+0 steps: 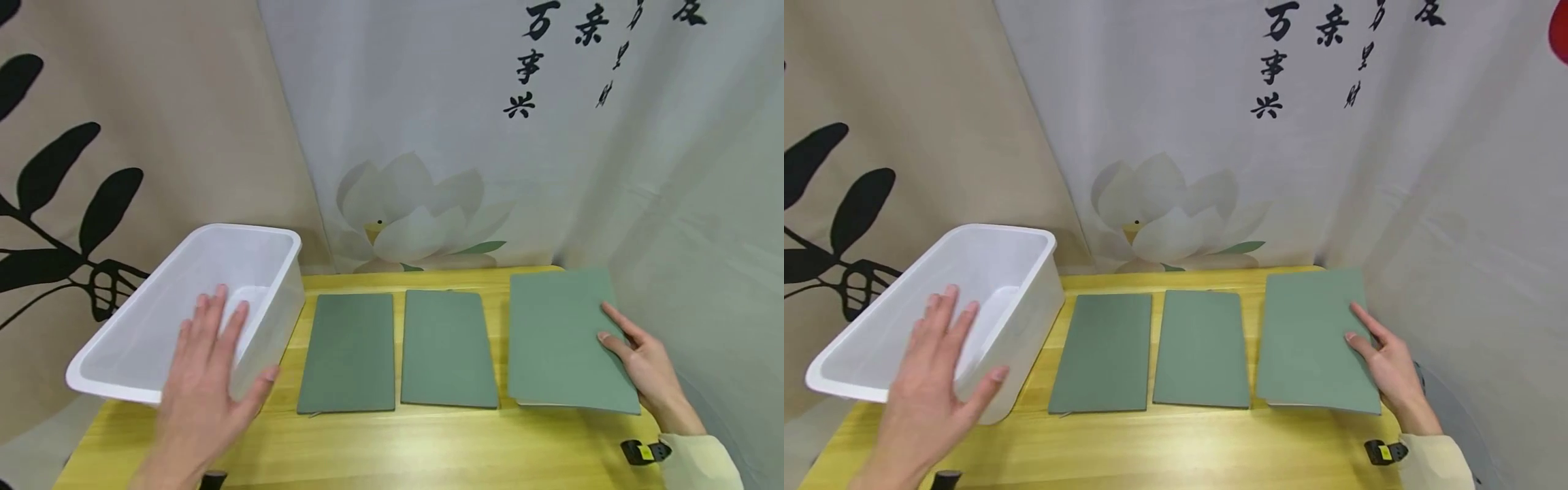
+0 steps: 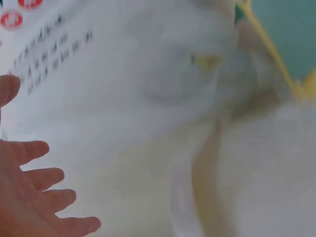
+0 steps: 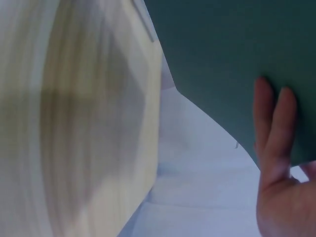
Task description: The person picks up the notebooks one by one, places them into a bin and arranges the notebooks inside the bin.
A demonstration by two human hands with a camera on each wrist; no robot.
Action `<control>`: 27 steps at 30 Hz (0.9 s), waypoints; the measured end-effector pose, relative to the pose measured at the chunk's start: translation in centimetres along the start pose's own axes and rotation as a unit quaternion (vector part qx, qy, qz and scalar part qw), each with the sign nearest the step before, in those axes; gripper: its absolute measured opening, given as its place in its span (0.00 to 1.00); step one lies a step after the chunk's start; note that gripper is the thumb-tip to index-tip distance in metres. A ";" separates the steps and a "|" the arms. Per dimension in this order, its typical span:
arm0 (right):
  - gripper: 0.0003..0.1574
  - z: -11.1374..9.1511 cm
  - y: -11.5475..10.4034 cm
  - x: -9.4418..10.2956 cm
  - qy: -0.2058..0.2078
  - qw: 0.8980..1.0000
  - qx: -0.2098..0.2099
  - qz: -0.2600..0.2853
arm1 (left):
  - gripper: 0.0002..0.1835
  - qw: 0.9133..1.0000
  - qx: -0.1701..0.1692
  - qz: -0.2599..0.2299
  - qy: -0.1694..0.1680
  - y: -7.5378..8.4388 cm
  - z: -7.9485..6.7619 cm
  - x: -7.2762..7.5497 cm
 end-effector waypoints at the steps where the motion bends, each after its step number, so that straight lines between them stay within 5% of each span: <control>1: 0.40 0.0 -0.3 -0.1 0.003 1.000 0.003 0.003 | 0.48 1.000 0.018 0.004 0.016 -1.3 -0.1 0.9; 5: 0.40 -0.1 -1.3 -0.6 0.015 1.000 0.013 0.022 | 0.49 0.990 0.135 0.026 0.034 -7.8 -1.0 3.5; 9: 0.40 -0.1 -2.0 -1.0 0.014 0.995 0.008 0.102 | 0.47 0.964 0.256 0.069 -0.028 -13.9 -3.0 4.0; 12: 0.40 -0.1 -2.7 -1.3 0.014 0.990 0.014 0.138 | 0.45 0.947 0.302 0.073 -0.082 -17.3 -4.8 3.5; 18: 0.40 -0.6 -3.8 -2.4 0.015 0.988 0.022 0.150 | 0.39 0.941 0.306 0.024 -0.140 -20.8 -7.1 2.3; 23: 0.39 -0.5 -5.2 -3.4 0.026 0.990 0.042 0.130 | 0.35 0.946 0.287 0.000 -0.150 -21.6 -6.5 1.9; 27: 0.39 -0.4 -6.2 -4.7 0.020 0.984 0.052 0.171 | 0.35 0.947 0.267 -0.009 -0.180 -21.9 -5.8 1.5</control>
Point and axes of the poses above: each hand's wrist, its own z-axis towards the middle knuckle, its own x-axis out of the back of the hand, y = z × x, the point moved 5 cm from there along z, towards the middle knuckle, and after that the axes turned 5 degrees about z, right-handed, at the moved point
